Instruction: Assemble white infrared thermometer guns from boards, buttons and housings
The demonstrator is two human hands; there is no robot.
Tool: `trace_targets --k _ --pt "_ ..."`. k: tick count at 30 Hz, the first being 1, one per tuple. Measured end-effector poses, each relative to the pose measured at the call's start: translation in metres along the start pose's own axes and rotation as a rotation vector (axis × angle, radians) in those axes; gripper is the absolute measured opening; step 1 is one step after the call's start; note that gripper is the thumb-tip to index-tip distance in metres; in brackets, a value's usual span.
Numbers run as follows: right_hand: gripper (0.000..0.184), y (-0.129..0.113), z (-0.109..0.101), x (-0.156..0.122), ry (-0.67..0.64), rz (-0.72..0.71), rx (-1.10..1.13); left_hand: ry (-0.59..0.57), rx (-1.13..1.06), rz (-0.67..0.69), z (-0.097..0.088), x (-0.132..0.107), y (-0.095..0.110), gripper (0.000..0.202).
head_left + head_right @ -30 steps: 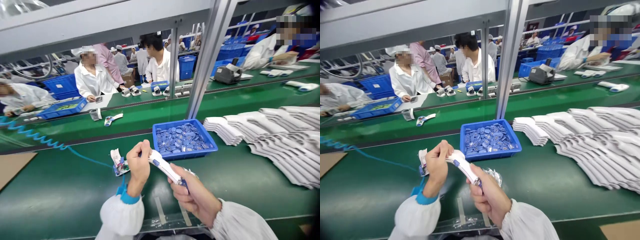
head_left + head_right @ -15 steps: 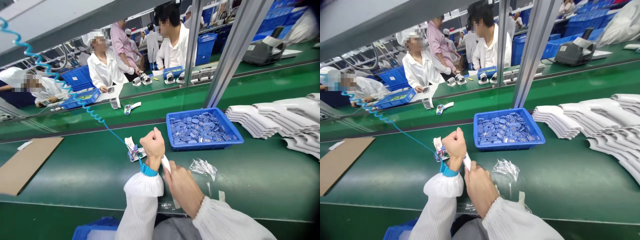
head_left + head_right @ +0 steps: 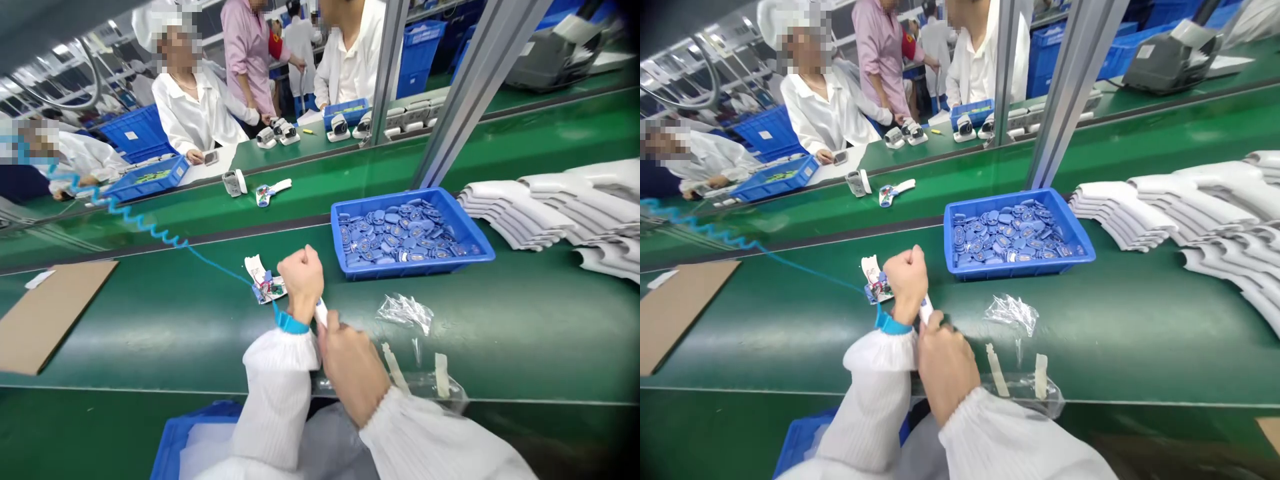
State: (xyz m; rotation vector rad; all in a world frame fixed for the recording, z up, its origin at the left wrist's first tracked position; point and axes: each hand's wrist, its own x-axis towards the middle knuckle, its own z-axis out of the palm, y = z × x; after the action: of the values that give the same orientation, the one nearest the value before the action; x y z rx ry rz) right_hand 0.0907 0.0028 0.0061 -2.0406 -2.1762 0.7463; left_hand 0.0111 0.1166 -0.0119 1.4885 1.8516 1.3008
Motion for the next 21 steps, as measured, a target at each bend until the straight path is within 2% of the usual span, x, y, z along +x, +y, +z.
trace_targets --k 3,6,8,10,12,14,16,18,21 --pt "0.032 0.007 -0.003 0.000 0.010 -0.025 0.019 -0.066 -0.013 0.005 -0.001 0.000 0.000 0.053" --pt "0.028 0.030 -0.006 -0.002 0.050 -0.035 0.071 -0.248 -0.057 0.055 -0.014 -0.006 0.000 0.052" --pt "0.029 0.047 -0.006 -0.003 0.113 -0.043 0.151 -0.389 -0.070 0.132 -0.033 -0.011 -0.001 0.041" --pt "0.030 0.061 -0.006 -0.004 0.166 -0.050 0.254 -0.567 0.006 0.274 -0.056 -0.015 -0.003 0.026" --pt "0.034 0.072 -0.006 -0.005 0.216 -0.050 0.344 -0.751 0.162 0.389 -0.082 -0.013 -0.008 0.027" --pt "0.042 0.083 -0.008 -0.008 0.290 -0.058 0.401 -0.839 0.299 0.366 -0.106 0.001 -0.012 0.026" --pt "0.047 0.093 -0.013 -0.015 0.354 -0.090 0.438 -0.760 0.311 0.166 -0.125 0.031 -0.014 0.028" --pt "0.046 0.103 -0.018 -0.024 0.371 -0.121 0.479 -0.582 0.260 -0.069 -0.135 0.075 -0.011 0.037" --pt "0.046 0.117 -0.018 -0.040 0.421 -0.059 0.508 -0.380 0.281 -0.165 -0.131 0.151 0.000 0.046"
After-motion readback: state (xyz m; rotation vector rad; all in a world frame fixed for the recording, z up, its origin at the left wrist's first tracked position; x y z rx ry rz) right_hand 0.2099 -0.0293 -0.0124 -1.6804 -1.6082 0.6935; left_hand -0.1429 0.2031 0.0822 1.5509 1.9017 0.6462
